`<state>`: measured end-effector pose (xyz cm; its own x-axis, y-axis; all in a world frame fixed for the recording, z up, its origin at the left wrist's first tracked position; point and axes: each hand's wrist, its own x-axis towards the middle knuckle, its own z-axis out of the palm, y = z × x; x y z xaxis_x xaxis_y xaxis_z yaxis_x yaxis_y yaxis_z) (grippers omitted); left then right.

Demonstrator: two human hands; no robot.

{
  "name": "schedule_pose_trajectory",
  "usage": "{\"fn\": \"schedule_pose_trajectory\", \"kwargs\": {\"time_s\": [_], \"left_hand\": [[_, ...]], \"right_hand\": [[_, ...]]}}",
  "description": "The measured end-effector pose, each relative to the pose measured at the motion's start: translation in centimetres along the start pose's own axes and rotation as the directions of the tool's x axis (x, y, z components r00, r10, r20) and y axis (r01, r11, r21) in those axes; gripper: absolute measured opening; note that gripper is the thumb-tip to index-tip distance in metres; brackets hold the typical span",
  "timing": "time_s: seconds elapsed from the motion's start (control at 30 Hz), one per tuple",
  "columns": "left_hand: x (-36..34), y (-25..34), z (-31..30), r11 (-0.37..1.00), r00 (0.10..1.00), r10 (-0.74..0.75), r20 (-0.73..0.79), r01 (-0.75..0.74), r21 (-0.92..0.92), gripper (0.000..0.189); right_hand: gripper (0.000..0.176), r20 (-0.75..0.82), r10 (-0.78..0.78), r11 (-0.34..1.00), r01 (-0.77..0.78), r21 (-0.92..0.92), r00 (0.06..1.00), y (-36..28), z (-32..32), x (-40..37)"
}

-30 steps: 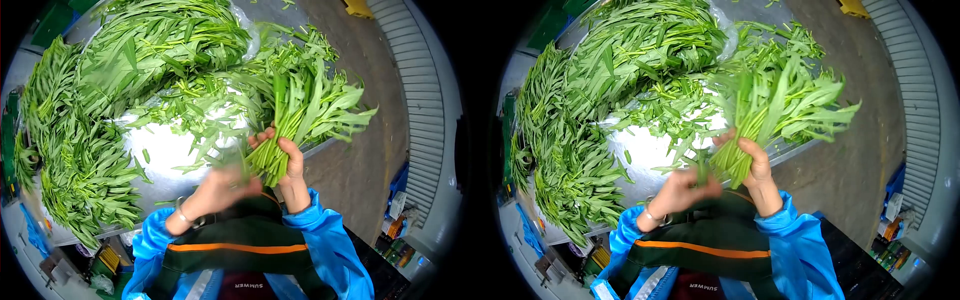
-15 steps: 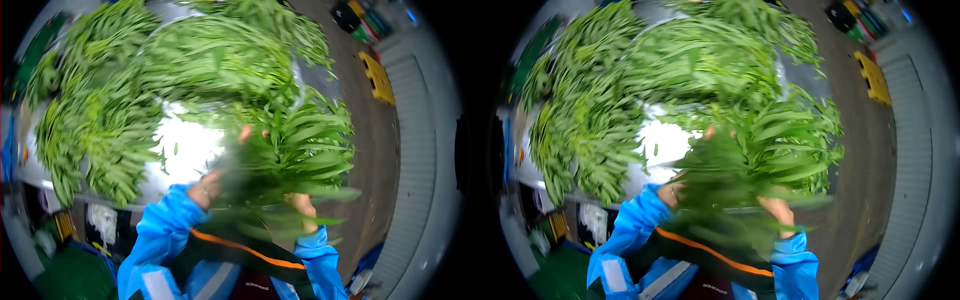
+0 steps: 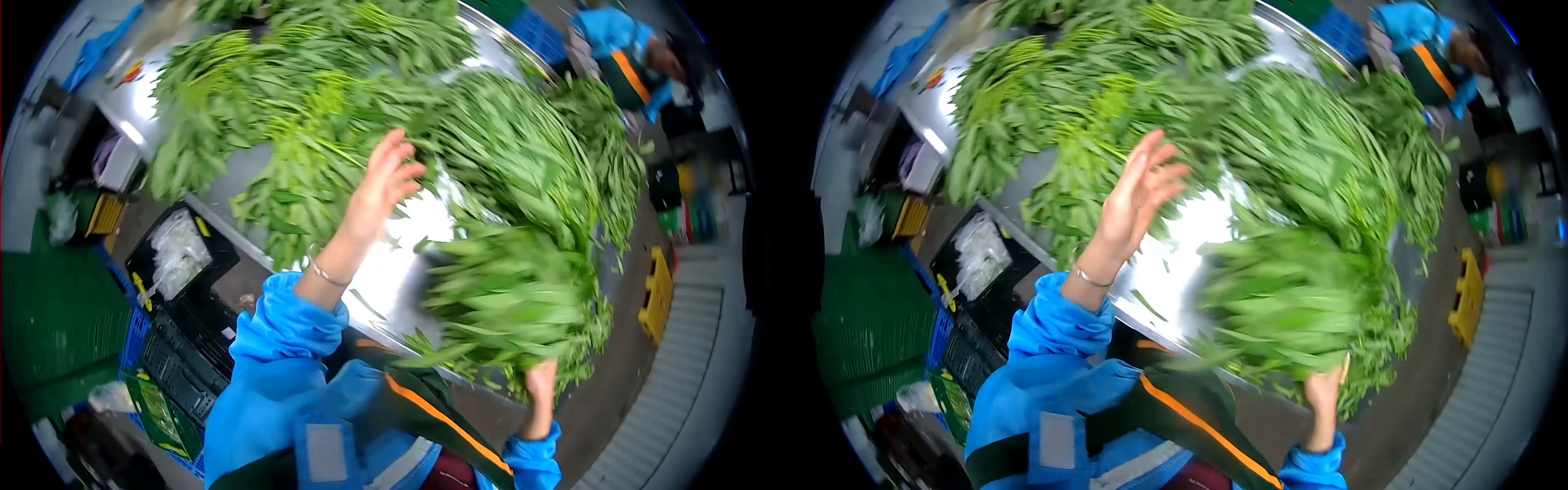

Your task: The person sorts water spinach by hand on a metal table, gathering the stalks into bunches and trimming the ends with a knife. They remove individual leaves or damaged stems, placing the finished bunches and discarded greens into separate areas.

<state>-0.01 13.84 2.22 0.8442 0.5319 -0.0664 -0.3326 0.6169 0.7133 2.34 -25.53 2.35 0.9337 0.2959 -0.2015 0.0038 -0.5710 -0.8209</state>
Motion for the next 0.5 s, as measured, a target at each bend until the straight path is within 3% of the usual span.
{"fn": "schedule_pose_trajectory", "kwargs": {"time_s": [0.03,0.07,0.1,0.13,0.17,0.23,0.27,0.3,0.33,0.37,0.4,0.43,0.47,0.5], "left_hand": [[-0.8,2.2,0.5,0.865,0.949,0.283,0.14,-0.315,0.389,0.049],[-2.4,4.2,2.2,0.506,0.818,0.443,0.367,-0.566,0.651,0.048],[-3.9,5.1,3.4,0.433,0.688,0.345,0.638,-0.72,0.543,0.051],[-5.5,5.2,4.4,0.384,0.493,0.216,0.842,-0.836,0.391,0.054],[-7.4,4.0,5.5,0.188,0.401,0.25,0.881,-0.913,0.362,0.056],[-8.3,3.0,6.3,-0.073,0.234,0.193,0.953,-0.965,0.251,0.062],[-7.8,2.6,5.8,-0.118,0.169,0.12,0.978,-0.976,0.184,0.065],[-7.2,2.9,5.3,0.138,0.188,0.066,0.98,-0.974,0.177,0.07],[-6.8,3.4,4.6,0.07,0.175,-0.022,0.984,-0.982,0.176,0.071],[-6.7,3.9,3.7,0.005,0.169,-0.113,0.979,-0.985,0.171,0.072],[-6.6,4.9,3.0,-0.056,0.17,-0.205,0.964,-0.985,0.161,0.073],[-6.7,6.0,2.0,-0.028,0.155,-0.242,0.958,-0.988,0.153,0.081],[-6.9,7.2,1.5,0.108,0.129,-0.348,0.929,-0.978,0.176,0.08],[-7.1,7.2,0.7,0.143,0.183,-0.296,0.937,-0.962,0.233,0.08]], "right_hand": [[0.034,0.069,0.003,0.999,-0.006,0.037,0.998,-0.2,-0.2,1.0],[0.032,0.205,0.273,0.835,-0.337,0.435,0.94,-5.0,0.9,1.3],[0.032,0.291,0.333,0.755,-0.438,0.487,0.897,-7.2,2.0,2.2],[0.032,0.378,0.383,0.667,-0.535,0.518,0.843,-8.7,3.0,3.0],[0.032,0.426,0.36,0.573,-0.557,0.601,0.83,-9.2,4.1,3.8],[0.031,0.604,0.173,0.829,-0.446,0.337,0.778,-9.8,5.9,4.6],[0.031,0.692,0.103,0.918,-0.336,0.209,0.714,-9.8,6.7,4.7],[0.031,0.774,0.053,0.976,-0.197,0.094,0.631,-10.8,7.9,4.7],[0.03,0.917,0.143,0.777,-0.617,0.128,0.371,-12.0,8.3,4.4],[0.03,0.973,0.219,0.44,-0.898,-0.029,0.076,-13.7,8.9,4.1],[0.03,0.962,0.254,0.681,-0.725,-0.104,0.101,-14.8,9.6,3.4],[0.038,0.959,0.275,0.769,-0.616,-0.171,0.076,-17.0,10.3,2.8],[0.045,0.953,0.299,0.836,-0.496,-0.235,0.053,-18.9,10.8,2.7],[0.05,0.973,0.232,0.811,-0.548,-0.205,-0.022,-19.5,11.2,3.2]]}}
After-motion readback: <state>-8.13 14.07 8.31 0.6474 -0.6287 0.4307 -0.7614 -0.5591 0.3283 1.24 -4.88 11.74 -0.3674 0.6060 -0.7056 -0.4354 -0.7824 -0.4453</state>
